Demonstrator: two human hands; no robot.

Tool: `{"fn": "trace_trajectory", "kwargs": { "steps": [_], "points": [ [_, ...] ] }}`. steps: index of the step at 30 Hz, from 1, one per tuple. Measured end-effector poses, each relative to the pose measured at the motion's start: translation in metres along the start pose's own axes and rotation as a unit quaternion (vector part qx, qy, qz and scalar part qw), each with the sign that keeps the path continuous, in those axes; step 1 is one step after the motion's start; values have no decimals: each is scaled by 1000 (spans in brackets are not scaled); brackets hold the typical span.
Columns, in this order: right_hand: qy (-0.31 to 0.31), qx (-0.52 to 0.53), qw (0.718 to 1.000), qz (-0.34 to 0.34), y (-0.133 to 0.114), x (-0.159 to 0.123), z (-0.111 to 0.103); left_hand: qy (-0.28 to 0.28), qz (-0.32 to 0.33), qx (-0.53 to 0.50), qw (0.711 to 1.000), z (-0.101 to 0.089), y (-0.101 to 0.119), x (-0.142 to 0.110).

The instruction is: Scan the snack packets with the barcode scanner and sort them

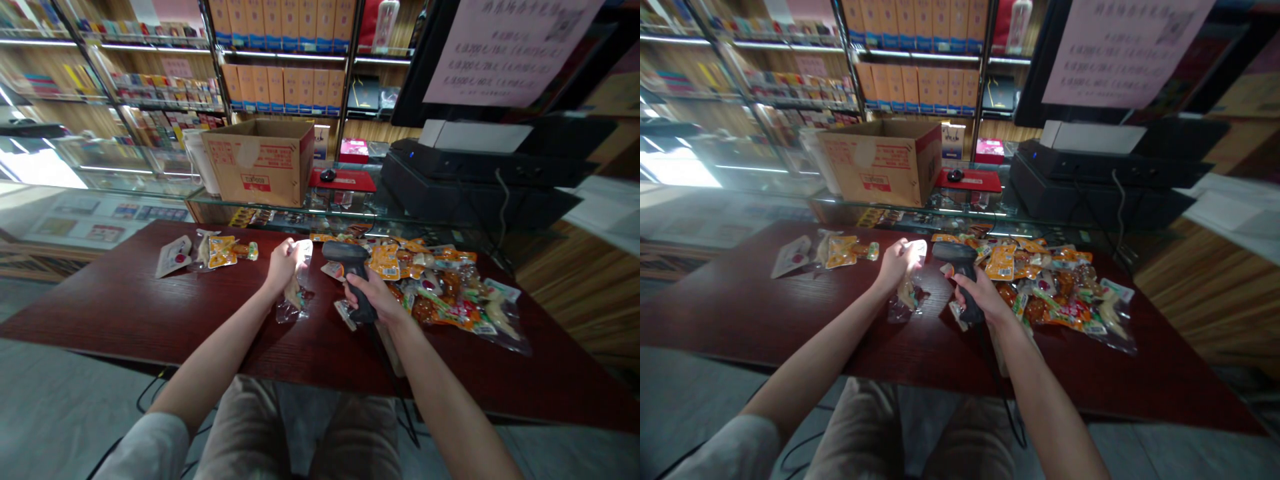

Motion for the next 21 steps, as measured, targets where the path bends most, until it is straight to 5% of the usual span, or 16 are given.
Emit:
{"fn": "trace_trajectory", "kwargs": {
  "steps": [11,21],
  "points": [
    [3,-6,1000,-5,-2,-1,1,39,113,54,991,-12,29,-3],
    [-7,-9,1000,-22,-11,-5,6,91,111,215,966,-20,45,-10]
  ]
}}
Point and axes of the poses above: each hand's wrist, its own x-axis towards the middle knuckle, its own z-axis out of the palm, y = z × x, the point moved 5 cm from there along x, towards the middle knuckle, and after that the axes turned 6 degrees about -y, right-handed, at the moved point
